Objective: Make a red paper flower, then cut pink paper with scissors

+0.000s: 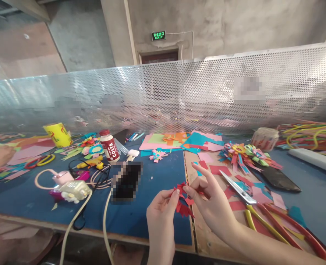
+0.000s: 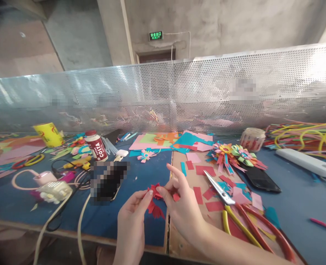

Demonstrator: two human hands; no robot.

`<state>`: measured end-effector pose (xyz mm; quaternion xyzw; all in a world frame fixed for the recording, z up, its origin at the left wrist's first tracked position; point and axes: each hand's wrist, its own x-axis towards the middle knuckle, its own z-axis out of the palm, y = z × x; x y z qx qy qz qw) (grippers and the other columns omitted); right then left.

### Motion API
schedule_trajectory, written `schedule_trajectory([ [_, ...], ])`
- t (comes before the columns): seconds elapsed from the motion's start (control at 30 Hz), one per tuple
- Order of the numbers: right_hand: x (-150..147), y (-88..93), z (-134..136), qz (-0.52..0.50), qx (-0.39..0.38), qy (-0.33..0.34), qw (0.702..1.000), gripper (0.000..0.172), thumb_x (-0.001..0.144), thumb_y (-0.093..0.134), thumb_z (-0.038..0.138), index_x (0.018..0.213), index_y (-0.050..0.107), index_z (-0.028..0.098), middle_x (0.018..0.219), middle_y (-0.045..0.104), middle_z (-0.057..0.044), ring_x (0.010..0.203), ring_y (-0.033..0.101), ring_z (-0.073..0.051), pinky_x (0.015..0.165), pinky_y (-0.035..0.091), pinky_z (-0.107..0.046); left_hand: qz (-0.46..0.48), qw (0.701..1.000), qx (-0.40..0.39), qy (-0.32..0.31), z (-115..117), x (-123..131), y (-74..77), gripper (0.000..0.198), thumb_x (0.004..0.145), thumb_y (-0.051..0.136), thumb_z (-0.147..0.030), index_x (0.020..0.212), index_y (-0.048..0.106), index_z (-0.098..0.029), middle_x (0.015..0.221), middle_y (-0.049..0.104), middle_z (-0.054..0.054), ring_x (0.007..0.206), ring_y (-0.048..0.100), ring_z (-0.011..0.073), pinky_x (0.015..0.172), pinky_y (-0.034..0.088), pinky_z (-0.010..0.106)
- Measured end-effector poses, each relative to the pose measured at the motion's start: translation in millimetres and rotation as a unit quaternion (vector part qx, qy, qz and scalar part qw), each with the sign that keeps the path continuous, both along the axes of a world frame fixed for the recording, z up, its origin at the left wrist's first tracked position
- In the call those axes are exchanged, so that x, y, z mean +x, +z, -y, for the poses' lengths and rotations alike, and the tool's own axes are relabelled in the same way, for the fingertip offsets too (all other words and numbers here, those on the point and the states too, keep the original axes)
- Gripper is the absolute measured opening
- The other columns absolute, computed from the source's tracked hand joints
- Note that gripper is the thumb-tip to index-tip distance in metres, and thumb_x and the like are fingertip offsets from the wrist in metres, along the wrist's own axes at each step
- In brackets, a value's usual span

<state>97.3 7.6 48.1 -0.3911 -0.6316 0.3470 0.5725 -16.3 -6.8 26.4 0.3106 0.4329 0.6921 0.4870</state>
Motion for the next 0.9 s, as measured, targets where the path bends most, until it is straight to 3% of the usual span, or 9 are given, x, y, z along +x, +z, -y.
schedule_trajectory([
  [0.9, -1.8, -3.2, 0.2, -0.019, 0.002, -0.01, 1.0, 0.042, 0.085, 0.054, 0.031, 0.122, 0.039, 0.022, 0.061, 0.05, 0.006, 0.056, 0.048, -0.012, 0.056, 0.043, -0.025, -0.017, 1.0, -0.013, -0.01, -0.3, 1.3, 4.1, 0.017, 0.063, 0.075, -0.029, 0.071, 0.07, -0.014, 0.07, 0.07, 0.004, 0.068, 0.062, 0.0143, 0.062, 0.047, 0.02],
])
